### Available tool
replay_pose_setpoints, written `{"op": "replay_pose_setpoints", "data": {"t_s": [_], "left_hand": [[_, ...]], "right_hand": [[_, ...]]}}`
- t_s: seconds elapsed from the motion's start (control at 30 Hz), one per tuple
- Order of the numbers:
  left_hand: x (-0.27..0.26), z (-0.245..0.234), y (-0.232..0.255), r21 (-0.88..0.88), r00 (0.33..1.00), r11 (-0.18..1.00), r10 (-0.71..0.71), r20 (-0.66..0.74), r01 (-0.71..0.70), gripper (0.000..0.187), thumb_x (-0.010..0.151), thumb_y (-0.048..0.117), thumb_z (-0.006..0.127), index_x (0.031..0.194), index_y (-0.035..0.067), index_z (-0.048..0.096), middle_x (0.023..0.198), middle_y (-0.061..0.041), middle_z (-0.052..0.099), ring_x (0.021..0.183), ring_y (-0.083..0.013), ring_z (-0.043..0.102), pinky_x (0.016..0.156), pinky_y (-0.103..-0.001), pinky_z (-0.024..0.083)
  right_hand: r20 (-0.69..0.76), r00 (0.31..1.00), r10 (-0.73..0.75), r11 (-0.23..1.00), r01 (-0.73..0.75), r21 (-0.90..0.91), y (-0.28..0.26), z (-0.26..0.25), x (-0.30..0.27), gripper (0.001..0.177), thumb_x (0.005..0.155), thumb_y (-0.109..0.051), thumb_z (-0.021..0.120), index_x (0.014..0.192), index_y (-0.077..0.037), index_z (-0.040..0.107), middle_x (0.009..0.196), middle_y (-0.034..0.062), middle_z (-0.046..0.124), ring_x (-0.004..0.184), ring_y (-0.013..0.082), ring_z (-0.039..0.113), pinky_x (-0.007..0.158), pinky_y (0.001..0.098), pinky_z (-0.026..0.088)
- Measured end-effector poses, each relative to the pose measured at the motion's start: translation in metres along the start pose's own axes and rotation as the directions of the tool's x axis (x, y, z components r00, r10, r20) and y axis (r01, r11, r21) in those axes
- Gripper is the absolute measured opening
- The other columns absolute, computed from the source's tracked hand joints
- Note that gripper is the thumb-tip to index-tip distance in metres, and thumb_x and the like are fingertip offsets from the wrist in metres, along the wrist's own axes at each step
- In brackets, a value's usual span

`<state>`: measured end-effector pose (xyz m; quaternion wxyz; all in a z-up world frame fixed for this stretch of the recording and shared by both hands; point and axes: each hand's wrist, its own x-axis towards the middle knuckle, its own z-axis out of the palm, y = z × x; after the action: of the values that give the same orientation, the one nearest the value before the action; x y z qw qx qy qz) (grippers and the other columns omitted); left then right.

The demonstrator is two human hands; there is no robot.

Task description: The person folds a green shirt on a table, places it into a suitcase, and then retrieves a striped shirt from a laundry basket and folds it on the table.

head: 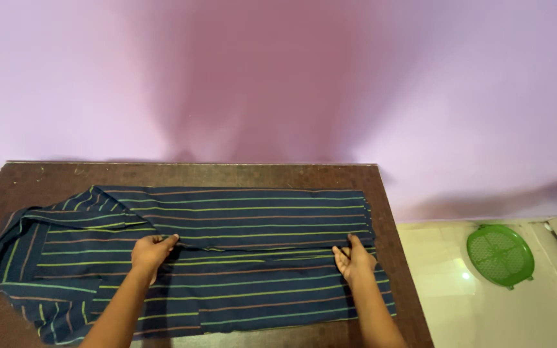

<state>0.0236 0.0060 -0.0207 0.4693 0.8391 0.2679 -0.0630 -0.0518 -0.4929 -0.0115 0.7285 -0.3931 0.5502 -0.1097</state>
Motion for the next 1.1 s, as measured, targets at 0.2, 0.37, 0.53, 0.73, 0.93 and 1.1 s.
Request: {"op": "replay_pose_setpoints", "data": {"t_s": [0.2, 0.37, 0.53, 0.73, 0.93, 1.1], "left_hand": [[-0.003, 0.002, 0.0, -0.249, 0.994, 0.965, -0.06, 0.088, 0.081, 0.035, 0.088, 0.029, 0.076, 0.082, -0.005, 0.072, 0.077, -0.009, 0.066, 0.072, -0.02, 0.058, 0.07, -0.036, 0.047], [-0.05, -0.012, 0.017, -0.219, 0.999, 0.975, -0.041, -0.013, 0.037, 0.033, 0.091, 0.034, 0.072, 0.09, 0.002, 0.076, 0.086, -0.01, 0.073, 0.086, -0.022, 0.065, 0.081, -0.038, 0.047], [-0.081, -0.011, 0.015, 0.227, 0.994, 0.973, -0.011, -0.107, 0.035, 0.039, 0.094, 0.041, 0.069, 0.106, 0.005, 0.08, 0.117, -0.011, 0.074, 0.112, -0.0306, 0.068, 0.103, -0.054, 0.043], [-0.095, -0.014, 0.016, 0.52, 0.847, 0.802, 0.47, -0.247, -0.293, 0.076, 0.083, 0.04, 0.067, 0.152, 0.019, 0.045, 0.16, -0.011, 0.038, 0.143, -0.0352, 0.041, 0.112, -0.054, 0.037], [-0.114, -0.008, 0.0, 0.845, 0.829, 0.362, 0.537, 0.156, -0.394, 0.069, 0.095, 0.048, 0.043, 0.16, 0.028, 0.031, 0.167, 0.002, 0.017, 0.155, -0.0204, 0.014, 0.123, -0.052, 0.015], [-0.089, -0.008, -0.023, 0.763, 0.741, 0.39, 0.65, 0.167, -0.515, 0.068, 0.094, 0.053, 0.038, 0.157, 0.027, 0.033, 0.166, -0.001, 0.019, 0.152, -0.0229, 0.017, 0.12, -0.053, 0.019]], "right_hand": [[0.233, 0.969, 0.084, 0.988, -0.112, 0.11, 0.007, -0.01, 0.066, 0.023, 0.087, -0.02, 0.079, 0.089, -0.012, 0.057, 0.07, 0.0012, 0.055, 0.057, 0.0137, 0.06, 0.044, 0.0238, 0.04], [0.205, 0.978, -0.028, 0.962, -0.029, 0.27, 0.014, -0.022, 0.052, 0.019, 0.091, -0.014, 0.074, 0.089, -0.01, 0.055, 0.069, 0.0012, 0.054, 0.06, 0.0133, 0.059, 0.048, 0.0255, 0.045], [0.075, 0.982, -0.171, 0.974, 0.157, 0.164, 0.019, -0.026, 0.014, 0.021, 0.089, -0.003, 0.071, 0.099, 0.004, 0.054, 0.072, 0.0117, 0.064, 0.06, 0.021, 0.065, 0.056, 0.0327, 0.057], [-0.022, 0.569, -0.822, 0.428, 0.592, -0.683, 0.011, -0.016, -0.083, 0.073, 0.081, -0.009, 0.076, 0.136, 0.014, 0.035, 0.132, 0.0378, 0.044, 0.11, 0.0438, 0.056, 0.094, 0.0514, 0.051], [0.728, 0.426, -0.538, -0.393, 0.637, -0.663, 0.06, -0.011, -0.092, 0.073, 0.098, -0.05, 0.048, 0.155, -0.009, 0.027, 0.168, 0.015, 0.019, 0.152, 0.0328, 0.014, 0.116, 0.0561, 0.014], [0.736, 0.483, -0.474, -0.454, 0.582, -0.674, 0.065, -0.011, -0.077, 0.074, 0.097, -0.054, 0.041, 0.159, -0.016, 0.025, 0.167, 0.0044, 0.019, 0.155, 0.0244, 0.011, 0.122, 0.0546, 0.011]]}}
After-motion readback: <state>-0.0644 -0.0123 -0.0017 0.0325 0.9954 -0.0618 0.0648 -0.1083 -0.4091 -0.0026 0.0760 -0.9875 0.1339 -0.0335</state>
